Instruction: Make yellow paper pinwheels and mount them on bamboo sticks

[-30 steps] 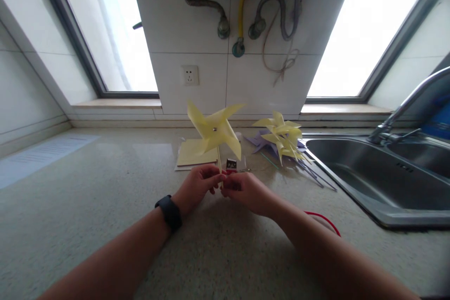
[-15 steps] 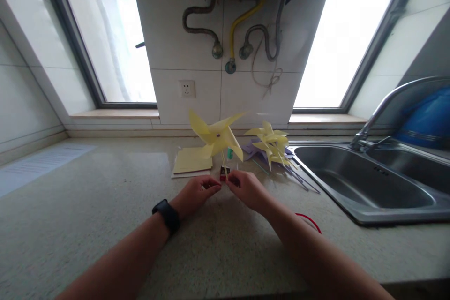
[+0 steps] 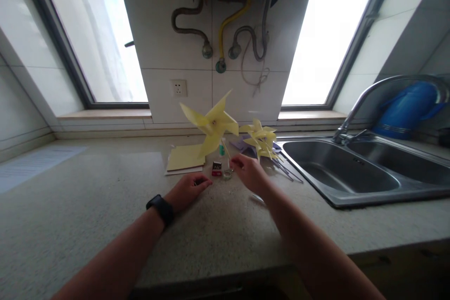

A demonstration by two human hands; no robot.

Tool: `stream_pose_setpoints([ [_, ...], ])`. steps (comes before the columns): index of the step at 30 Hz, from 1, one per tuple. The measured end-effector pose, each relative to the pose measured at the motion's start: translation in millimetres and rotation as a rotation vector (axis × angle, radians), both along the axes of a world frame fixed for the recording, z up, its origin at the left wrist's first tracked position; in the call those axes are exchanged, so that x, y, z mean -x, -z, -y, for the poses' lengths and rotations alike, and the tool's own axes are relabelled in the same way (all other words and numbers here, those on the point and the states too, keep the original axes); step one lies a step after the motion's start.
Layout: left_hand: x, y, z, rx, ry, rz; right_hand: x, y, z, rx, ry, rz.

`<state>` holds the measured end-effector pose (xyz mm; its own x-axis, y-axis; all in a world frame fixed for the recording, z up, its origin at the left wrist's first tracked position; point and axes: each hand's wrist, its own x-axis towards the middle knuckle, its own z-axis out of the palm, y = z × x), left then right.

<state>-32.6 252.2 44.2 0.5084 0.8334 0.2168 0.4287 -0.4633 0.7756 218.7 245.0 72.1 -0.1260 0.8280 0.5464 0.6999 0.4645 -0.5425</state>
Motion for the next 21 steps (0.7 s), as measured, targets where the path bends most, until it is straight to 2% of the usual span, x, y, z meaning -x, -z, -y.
stream_pose_setpoints([
  [5,1,0.3,1,0.012,0.006,-0.025,-53,-17.5,-9,-0.015,0.265,-0.118],
  [10,1,1.6,0,0.024,0.022,-0.030,-102,-17.9,-15,0.121,0.508,-0.150],
  [16,0,-1.0,2,0.026,0.027,-0.049,-121,-1.5,-28,0.315,0.582,-0.149],
  [21,-1,-1.9,3,0.025,0.034,-0.063,-120,9.8,-37,0.360,0.574,-0.148],
])
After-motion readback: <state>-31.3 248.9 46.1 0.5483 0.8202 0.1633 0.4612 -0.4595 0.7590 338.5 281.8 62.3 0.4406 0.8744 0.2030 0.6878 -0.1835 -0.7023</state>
